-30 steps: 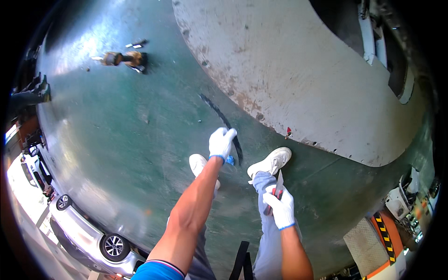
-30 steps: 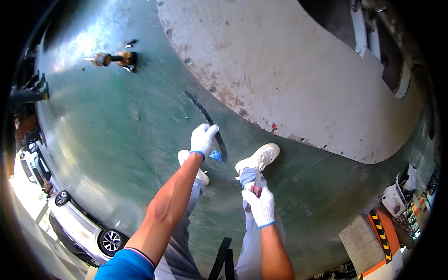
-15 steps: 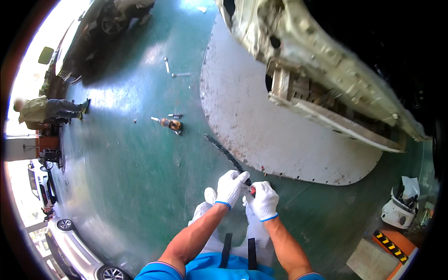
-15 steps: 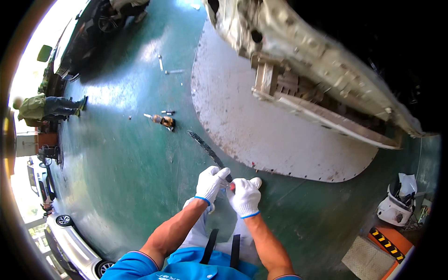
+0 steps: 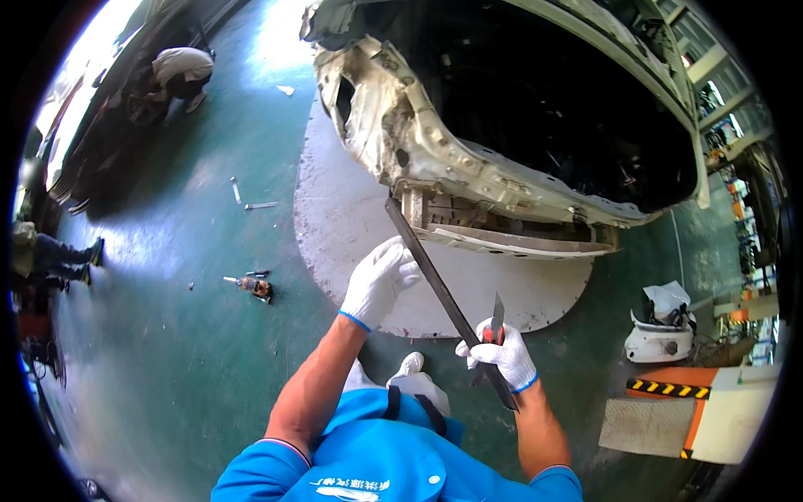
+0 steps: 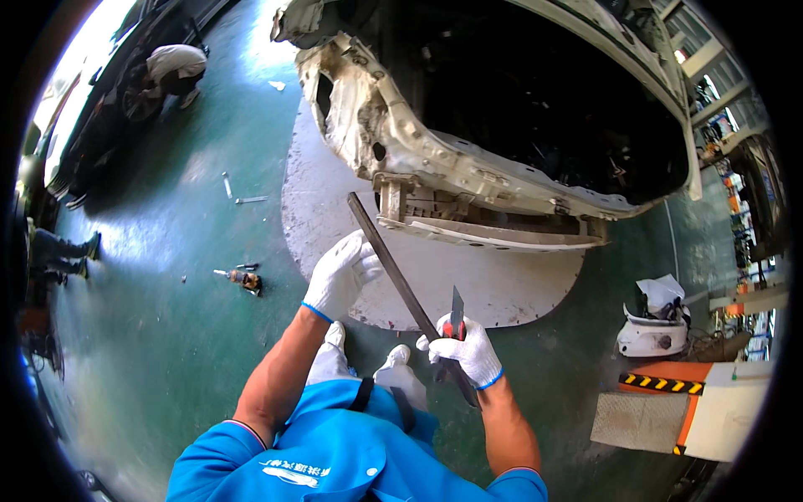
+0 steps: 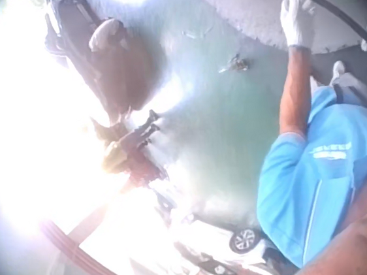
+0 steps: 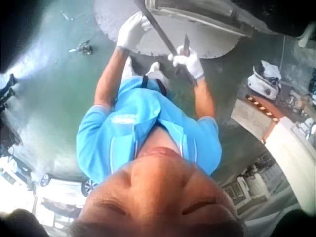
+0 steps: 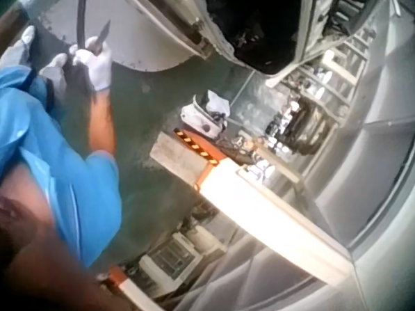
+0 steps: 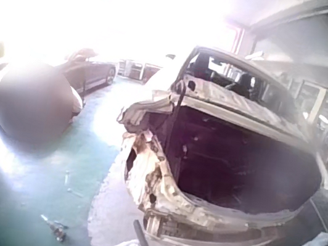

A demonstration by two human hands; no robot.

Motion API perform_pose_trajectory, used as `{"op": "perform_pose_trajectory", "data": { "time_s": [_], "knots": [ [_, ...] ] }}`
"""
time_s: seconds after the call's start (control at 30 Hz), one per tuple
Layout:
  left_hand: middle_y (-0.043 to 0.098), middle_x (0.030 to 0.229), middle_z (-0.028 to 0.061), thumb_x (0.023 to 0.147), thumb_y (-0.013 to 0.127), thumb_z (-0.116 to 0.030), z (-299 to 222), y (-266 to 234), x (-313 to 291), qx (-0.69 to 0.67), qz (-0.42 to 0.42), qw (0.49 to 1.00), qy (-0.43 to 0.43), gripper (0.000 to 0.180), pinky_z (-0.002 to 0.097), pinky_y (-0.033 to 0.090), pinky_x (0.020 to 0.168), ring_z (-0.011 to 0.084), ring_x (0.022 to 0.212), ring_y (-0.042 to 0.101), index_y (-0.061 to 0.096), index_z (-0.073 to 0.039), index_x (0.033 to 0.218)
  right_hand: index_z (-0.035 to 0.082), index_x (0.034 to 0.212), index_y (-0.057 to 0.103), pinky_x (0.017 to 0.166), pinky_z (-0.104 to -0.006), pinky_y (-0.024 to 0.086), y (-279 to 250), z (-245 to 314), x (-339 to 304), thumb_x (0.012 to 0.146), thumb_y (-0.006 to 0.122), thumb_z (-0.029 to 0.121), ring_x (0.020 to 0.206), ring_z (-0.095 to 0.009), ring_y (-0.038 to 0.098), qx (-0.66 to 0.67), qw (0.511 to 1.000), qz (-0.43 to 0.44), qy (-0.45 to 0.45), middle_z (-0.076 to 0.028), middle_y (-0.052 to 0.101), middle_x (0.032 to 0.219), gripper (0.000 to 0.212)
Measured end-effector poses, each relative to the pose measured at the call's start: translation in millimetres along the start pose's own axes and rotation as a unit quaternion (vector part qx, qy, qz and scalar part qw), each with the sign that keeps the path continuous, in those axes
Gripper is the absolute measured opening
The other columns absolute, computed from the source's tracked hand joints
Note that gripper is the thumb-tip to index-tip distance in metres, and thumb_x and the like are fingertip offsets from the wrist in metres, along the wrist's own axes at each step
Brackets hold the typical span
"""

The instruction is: The person uses a utility knife to scrape and peel away old sealant from the windshield frame of a white car. They carefully work along the edges of the metal frame, removing the black adhesive material in strips.

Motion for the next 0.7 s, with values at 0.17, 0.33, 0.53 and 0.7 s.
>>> {"op": "perform_pose_trajectory", "data": {
  "time_s": [0.17, 0.33, 0.53, 0.7],
  "knots": [
    [0.062, 0.082, -0.0076, 0.100, 0.071, -0.022, -33.4, 46.9, 0.2, 0.024, -0.009, 1.000, -0.016, 0.008, 0.0322, 0.057, 0.073, 0.0084, 0.072, 0.063, 0.065, -0.017, 0.102, 0.001, 0.102, 0.058, 0.074, -0.0379, 0.061, 13.3, 11.8, -37.4, 0.080, 0.072, 0.003, 0.076, -0.025, 0.073, 0.034, 0.999, -0.035, -0.015, -0.028, 0.073, 0.098, 0.026],
    [0.059, 0.077, -0.0073, 0.098, 0.073, -0.021, -36.3, 69.1, 2.0, 0.043, 0.011, 0.999, -0.019, 0.008, 0.0315, 0.057, 0.069, 0.0092, 0.069, 0.063, 0.069, -0.016, 0.100, 0.000, 0.104, 0.058, 0.074, -0.0374, 0.061, 20.2, 24.6, -62.4, 0.085, 0.070, -0.001, 0.075, -0.023, 0.072, 0.056, 0.996, -0.048, -0.045, -0.026, 0.073, 0.098, 0.023],
    [0.066, 0.083, -0.0044, 0.098, 0.072, -0.019, -35.1, 88.6, -0.9, 0.015, 0.027, 0.999, -0.040, 0.007, 0.0316, 0.057, 0.068, 0.0114, 0.072, 0.066, 0.069, -0.014, 0.103, -0.001, 0.104, 0.060, 0.073, -0.0370, 0.061, 19.9, 43.1, -80.8, 0.085, 0.070, 0.003, 0.076, -0.024, 0.073, 0.046, 0.995, -0.039, -0.075, -0.028, 0.073, 0.102, 0.021],
    [0.063, 0.082, -0.0049, 0.097, 0.073, -0.016, -32.4, 94.4, -8.3, -0.024, 0.060, 0.997, -0.050, 0.009, 0.0325, 0.058, 0.066, 0.0117, 0.072, 0.066, 0.065, -0.016, 0.099, -0.002, 0.100, 0.062, 0.072, -0.0368, 0.061, 17.2, 53.1, -94.7, 0.084, 0.070, 0.007, 0.076, -0.023, 0.073, 0.020, 0.996, -0.022, -0.080, -0.029, 0.074, 0.103, 0.020]
  ]
}}
Point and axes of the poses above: each hand's wrist, its own x-axis towards the middle knuckle, its own y-axis out of the palm, z = x × y, the point moved 9 cm from there along x, towards the middle knuckle
